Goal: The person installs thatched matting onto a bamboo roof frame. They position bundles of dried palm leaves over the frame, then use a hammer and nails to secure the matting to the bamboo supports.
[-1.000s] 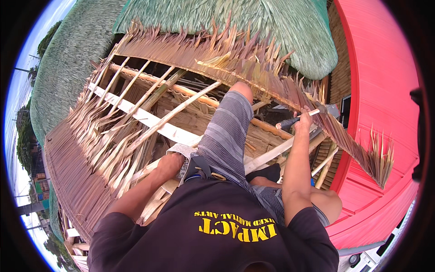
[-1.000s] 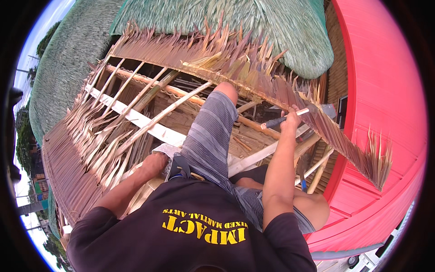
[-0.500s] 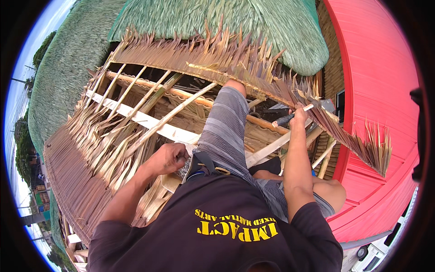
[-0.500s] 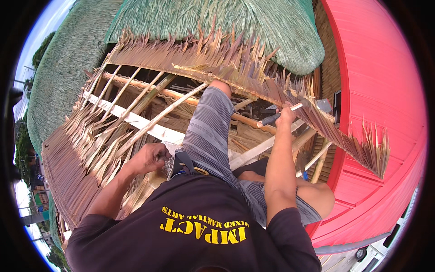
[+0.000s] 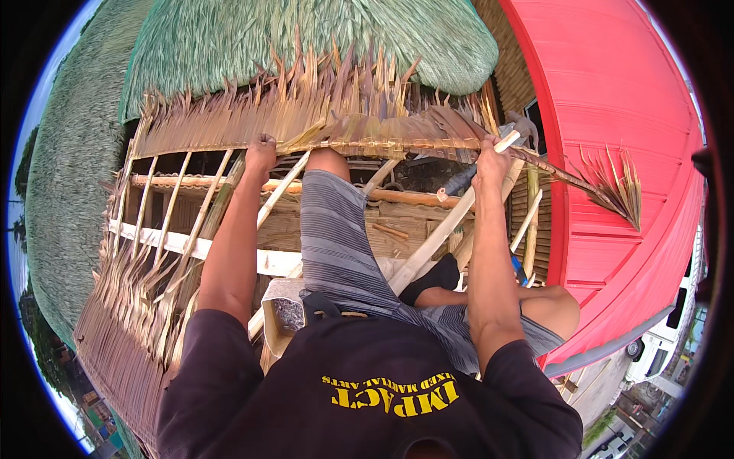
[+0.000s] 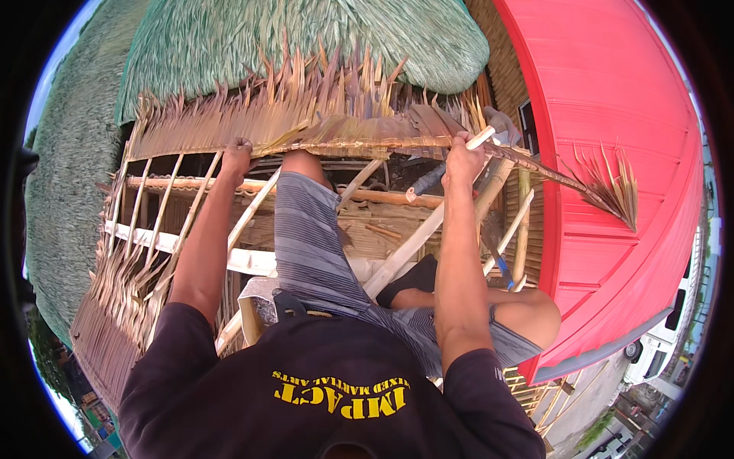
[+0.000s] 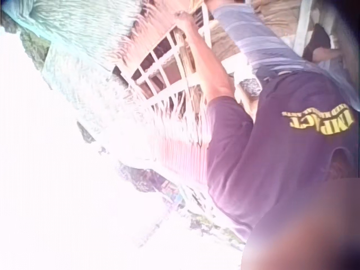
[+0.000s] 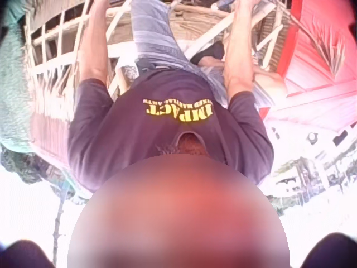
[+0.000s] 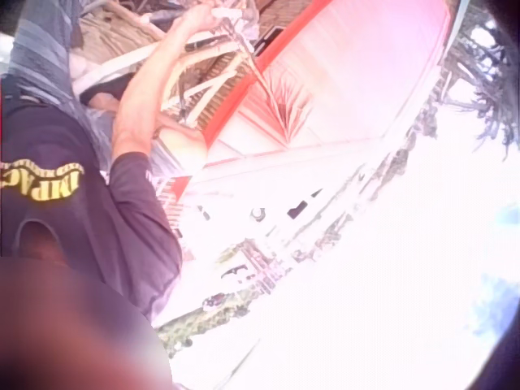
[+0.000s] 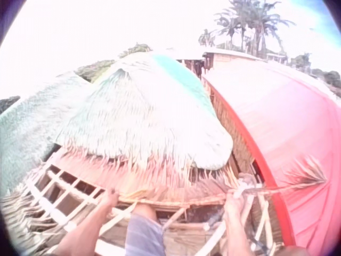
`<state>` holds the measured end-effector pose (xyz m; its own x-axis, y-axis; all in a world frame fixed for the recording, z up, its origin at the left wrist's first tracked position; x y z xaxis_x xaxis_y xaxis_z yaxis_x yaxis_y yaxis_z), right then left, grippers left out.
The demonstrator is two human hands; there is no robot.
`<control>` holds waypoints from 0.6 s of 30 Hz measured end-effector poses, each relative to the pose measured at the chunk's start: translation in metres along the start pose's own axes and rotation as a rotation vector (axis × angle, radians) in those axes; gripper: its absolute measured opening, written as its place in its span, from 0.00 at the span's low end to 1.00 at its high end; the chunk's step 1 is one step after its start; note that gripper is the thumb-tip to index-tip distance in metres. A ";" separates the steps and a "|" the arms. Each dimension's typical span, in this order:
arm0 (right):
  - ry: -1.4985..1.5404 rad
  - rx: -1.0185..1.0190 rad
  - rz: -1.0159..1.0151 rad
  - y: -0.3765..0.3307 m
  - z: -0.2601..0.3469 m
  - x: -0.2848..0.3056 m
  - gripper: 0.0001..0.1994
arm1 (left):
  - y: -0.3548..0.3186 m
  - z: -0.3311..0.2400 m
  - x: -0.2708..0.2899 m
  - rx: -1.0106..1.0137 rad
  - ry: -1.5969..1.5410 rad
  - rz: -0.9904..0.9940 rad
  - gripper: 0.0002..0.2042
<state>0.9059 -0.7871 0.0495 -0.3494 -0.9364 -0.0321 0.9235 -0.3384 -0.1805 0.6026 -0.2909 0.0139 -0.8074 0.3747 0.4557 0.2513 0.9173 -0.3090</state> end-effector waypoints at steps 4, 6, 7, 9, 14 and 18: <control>0.122 0.241 0.036 0.030 0.119 -0.023 0.06 | 0.022 -0.017 -0.065 0.018 -0.505 -0.008 0.05; 0.195 0.268 0.077 0.051 0.153 -0.036 0.08 | 0.031 -0.040 -0.096 -0.019 -0.772 -0.051 0.05; 0.269 0.297 0.171 0.065 0.165 -0.048 0.09 | 0.037 -0.048 -0.116 0.009 -0.806 -0.017 0.06; 0.228 0.217 0.113 0.108 0.150 -0.054 0.11 | 0.050 -0.070 -0.157 -0.003 -0.905 0.090 0.06; 0.140 0.037 -0.073 0.215 -0.003 -0.003 0.10 | 0.067 -0.036 -0.289 0.150 -0.549 0.442 0.05; -0.110 -0.167 -0.260 0.237 -0.162 0.067 0.10 | 0.051 0.066 -0.376 0.152 -0.213 0.390 0.06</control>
<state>1.0756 -0.9149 -0.1543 -0.5423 -0.8282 0.1413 0.7639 -0.5560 -0.3277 0.8836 -0.3939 -0.2283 -0.7638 0.6370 0.1045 0.4895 0.6771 -0.5494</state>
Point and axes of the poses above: each hand's wrist, its own y-axis towards the middle knuckle, its own x-axis out of the back of the hand, z = x × y, the point moved 9 cm from there along y, towards the middle knuckle, and after that the axes turned 11 degrees about -z, right-handed, at the moved point
